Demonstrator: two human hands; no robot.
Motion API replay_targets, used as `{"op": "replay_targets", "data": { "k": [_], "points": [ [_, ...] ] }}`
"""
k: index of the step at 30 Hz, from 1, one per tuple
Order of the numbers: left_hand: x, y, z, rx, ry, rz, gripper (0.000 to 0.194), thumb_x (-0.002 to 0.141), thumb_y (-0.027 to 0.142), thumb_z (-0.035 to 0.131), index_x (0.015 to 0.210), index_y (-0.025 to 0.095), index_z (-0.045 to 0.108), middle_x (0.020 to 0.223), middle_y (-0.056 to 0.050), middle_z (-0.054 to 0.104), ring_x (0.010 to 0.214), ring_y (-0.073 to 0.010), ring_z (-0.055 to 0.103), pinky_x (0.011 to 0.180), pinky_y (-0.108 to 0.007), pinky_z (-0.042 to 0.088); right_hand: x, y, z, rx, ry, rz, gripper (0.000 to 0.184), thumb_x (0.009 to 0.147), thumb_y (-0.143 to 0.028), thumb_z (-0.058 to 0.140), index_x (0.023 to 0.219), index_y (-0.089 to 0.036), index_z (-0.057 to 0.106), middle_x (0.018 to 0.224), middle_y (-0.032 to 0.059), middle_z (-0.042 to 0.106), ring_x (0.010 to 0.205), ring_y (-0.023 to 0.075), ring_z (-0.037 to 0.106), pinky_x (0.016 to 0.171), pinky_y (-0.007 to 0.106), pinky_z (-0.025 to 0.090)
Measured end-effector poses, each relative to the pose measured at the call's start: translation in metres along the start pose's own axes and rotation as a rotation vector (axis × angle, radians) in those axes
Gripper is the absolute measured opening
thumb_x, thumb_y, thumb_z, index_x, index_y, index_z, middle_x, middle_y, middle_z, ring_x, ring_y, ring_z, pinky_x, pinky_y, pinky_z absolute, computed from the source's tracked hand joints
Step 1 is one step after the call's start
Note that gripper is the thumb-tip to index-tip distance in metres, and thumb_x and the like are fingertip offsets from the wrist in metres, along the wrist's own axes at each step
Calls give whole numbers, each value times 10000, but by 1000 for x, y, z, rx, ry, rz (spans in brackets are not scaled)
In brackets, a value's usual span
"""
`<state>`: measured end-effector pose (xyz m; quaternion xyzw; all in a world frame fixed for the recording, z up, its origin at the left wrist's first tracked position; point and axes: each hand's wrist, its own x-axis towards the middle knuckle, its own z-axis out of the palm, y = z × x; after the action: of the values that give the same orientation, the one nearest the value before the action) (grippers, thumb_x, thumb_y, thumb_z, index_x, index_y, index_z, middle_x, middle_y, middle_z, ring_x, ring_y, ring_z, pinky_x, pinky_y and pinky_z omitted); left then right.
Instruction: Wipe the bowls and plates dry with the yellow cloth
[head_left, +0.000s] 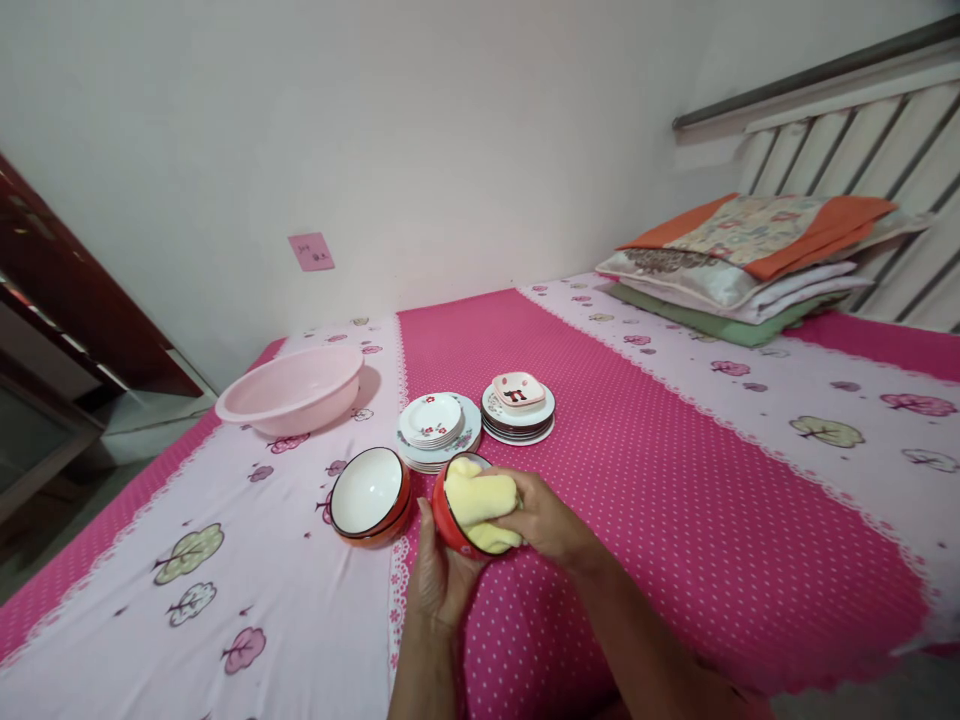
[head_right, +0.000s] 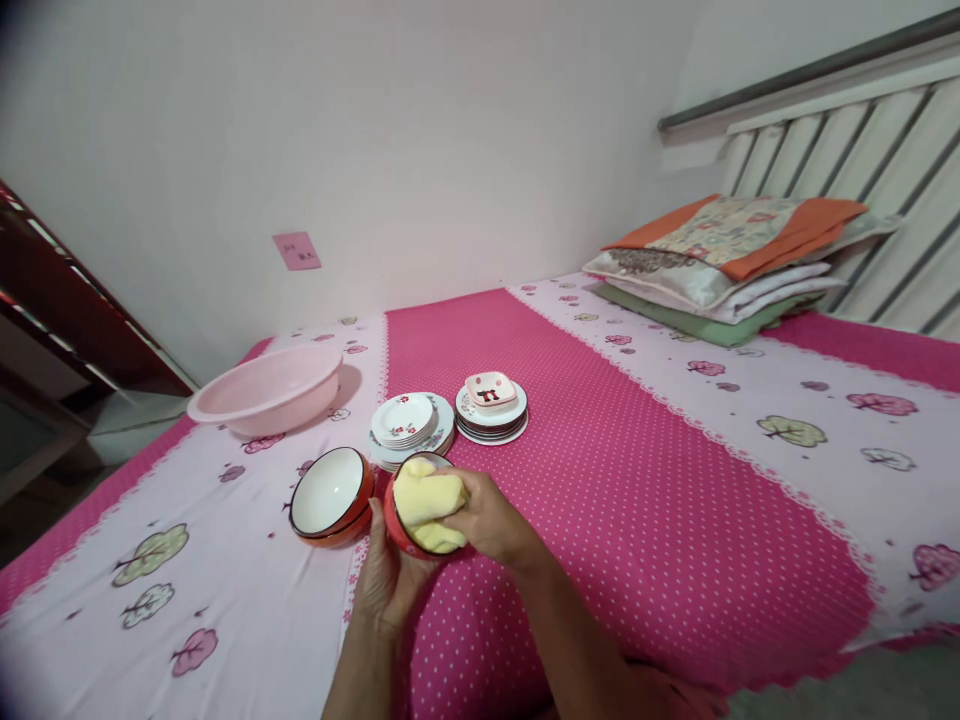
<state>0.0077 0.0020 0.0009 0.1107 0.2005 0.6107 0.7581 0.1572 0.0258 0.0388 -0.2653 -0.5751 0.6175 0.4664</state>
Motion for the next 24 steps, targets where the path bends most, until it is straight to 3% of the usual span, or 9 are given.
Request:
{"op": "replay_targets", "data": {
  "k": [5, 9, 12, 15, 19, 21, 24],
  "points": [
    [1, 8, -3, 0, 21, -35, 551, 984, 671, 521, 1248, 234, 727, 1204, -73, 804, 1229, -306, 700, 1134, -502, 498, 0, -8, 4, -143, -109, -31, 270, 764, -105, 675, 981, -206, 800, 987, 20, 751, 871, 182, 643, 767, 276, 486],
    [0, 7, -2, 83, 114, -142, 657, 1000, 695, 453, 1318, 167, 680, 1155, -145, 800, 1195, -357, 707, 1045, -586, 545, -2, -16, 2, -277, -194, -60, 257, 694, -28, 646, 815, -202, 793, 878, -1, 727, 835, 175, 591, 774, 271, 434],
    [-3, 6, -3, 157, 149, -223, 758, 948, 777, 459, 1339, 160, 661, 1090, -178, 801, 1113, -388, 735, 911, -609, 604, -3, -17, -1, -273, -192, -21, 214, 708, -38, 623, 770, -190, 761, 801, -17, 689, 756, 153, 560, 694, 253, 405],
    [-6, 4, -4, 224, 31, -150, 727, 962, 739, 489, 1374, 161, 645, 1210, -197, 774, 1053, -358, 756, 786, -505, 659, -4, -16, -6, -209, -138, 26, 222, 730, -72, 605, 845, -176, 765, 821, -13, 698, 734, 143, 569, 659, 241, 406],
    [-12, 2, -7, 336, -134, -29, 507, 946, 468, 718, 1370, 194, 666, 1385, -162, 710, 1146, -334, 731, 833, -426, 668, -2, -13, -18, -79, -23, 62, 197, 745, -199, 729, 937, -156, 745, 850, 4, 715, 730, 147, 597, 665, 246, 447],
    [-14, 1, -9, 399, -160, 11, 482, 885, 376, 807, 1316, 185, 703, 1352, -151, 731, 1145, -333, 731, 862, -428, 667, 0, -11, -24, -21, 22, 74, 233, 719, -243, 770, 932, -156, 734, 837, 4, 716, 721, 149, 609, 664, 248, 469],
    [-13, 0, -12, 425, -163, 48, 509, 854, 373, 841, 1314, 196, 712, 1331, -135, 746, 1136, -337, 737, 854, -412, 671, 1, -8, -28, 37, 64, 80, 277, 685, -231, 763, 952, -163, 739, 865, 7, 733, 752, 155, 636, 714, 260, 507]
  ]
}}
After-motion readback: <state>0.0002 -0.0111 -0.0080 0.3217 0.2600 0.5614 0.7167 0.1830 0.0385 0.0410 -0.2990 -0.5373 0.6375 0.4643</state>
